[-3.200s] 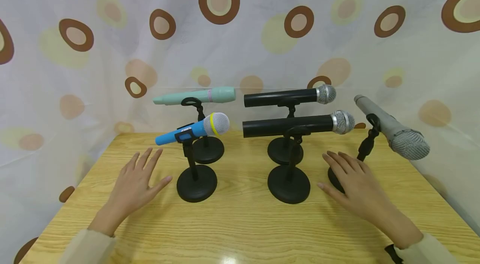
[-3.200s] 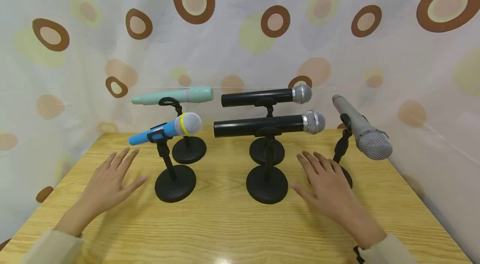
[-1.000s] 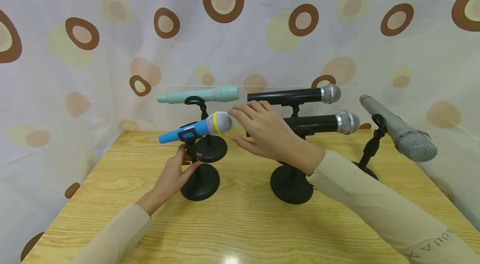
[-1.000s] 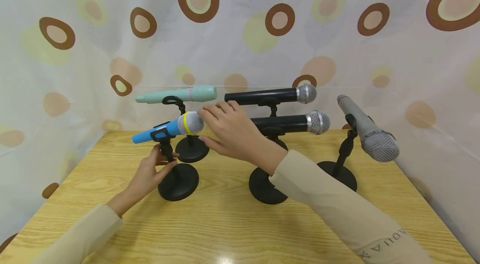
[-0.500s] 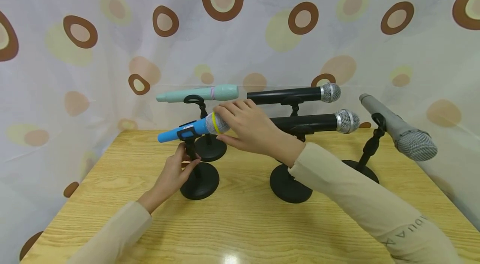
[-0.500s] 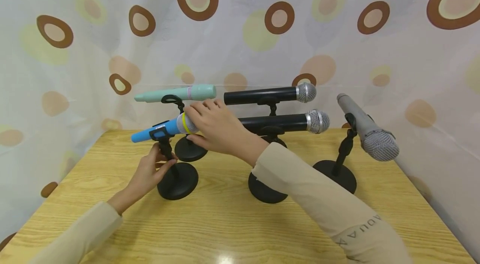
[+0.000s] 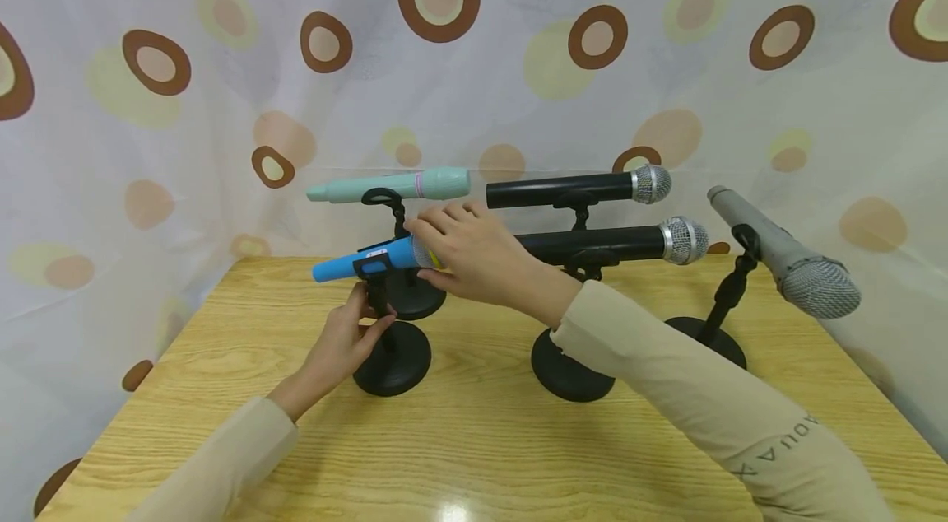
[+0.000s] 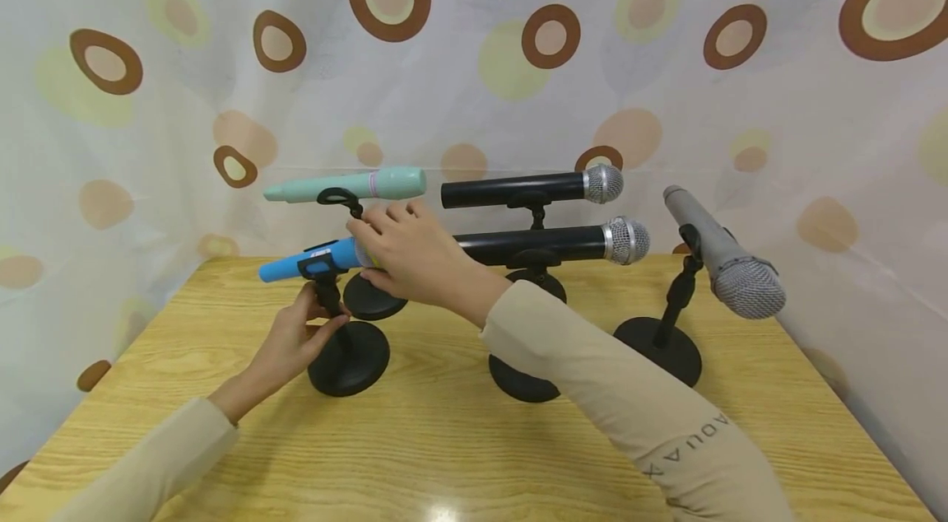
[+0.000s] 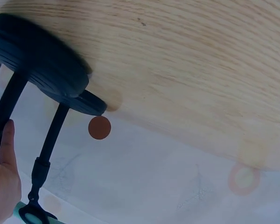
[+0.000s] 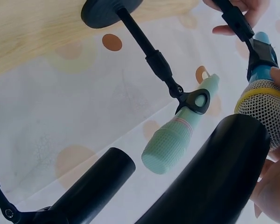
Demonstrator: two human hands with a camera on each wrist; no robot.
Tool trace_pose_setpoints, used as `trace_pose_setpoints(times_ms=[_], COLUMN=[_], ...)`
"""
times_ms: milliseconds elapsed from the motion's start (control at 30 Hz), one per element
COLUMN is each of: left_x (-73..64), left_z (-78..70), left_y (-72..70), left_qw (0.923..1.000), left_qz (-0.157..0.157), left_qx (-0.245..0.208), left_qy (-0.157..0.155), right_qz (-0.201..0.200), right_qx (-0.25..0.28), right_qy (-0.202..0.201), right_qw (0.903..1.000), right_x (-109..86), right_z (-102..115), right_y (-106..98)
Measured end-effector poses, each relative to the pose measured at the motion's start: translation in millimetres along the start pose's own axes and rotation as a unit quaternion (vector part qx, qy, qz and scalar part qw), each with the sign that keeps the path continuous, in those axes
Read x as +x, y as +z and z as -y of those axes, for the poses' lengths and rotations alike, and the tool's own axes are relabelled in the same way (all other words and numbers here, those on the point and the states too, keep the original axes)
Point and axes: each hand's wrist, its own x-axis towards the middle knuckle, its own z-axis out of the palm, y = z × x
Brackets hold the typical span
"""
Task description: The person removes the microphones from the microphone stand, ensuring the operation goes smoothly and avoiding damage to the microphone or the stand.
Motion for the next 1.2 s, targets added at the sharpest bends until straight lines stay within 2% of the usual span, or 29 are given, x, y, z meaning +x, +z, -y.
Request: trace_pose_setpoints(times_ms=[267, 667, 1067, 1200], left_x=[-0.4, -6.8, -6.4, -6.8], left_z=[-5.2, -4.1, -5.9, -1.7], left_y=[-5.4, -14.1, -18.6, -21.5], left_qw=[0.9996, 0.9956, 0.9915, 0.9936], left_qz=[0.010, -0.021, -0.038, -0.044], left_qx=[0.022, 0.086, 0.107, 0.089], left_qy=[0.015, 0.032, 0.064, 0.052], right_qz=[-0.013, -0.038, -0.070, -0.080], right_qx=[-0.003, 0.021, 0.030, 0.037], right_qy=[-0.008, -0.010, -0.013, -0.006], right_qw=[0.9999, 0.9990, 0.9970, 0.9961], right_x=[-1.6, -4.6, -9.9, -12.7], right_z=[4.9, 12.2, 16.5, 15.5], right_y=[1.3, 0.7, -3.1, -6.3])
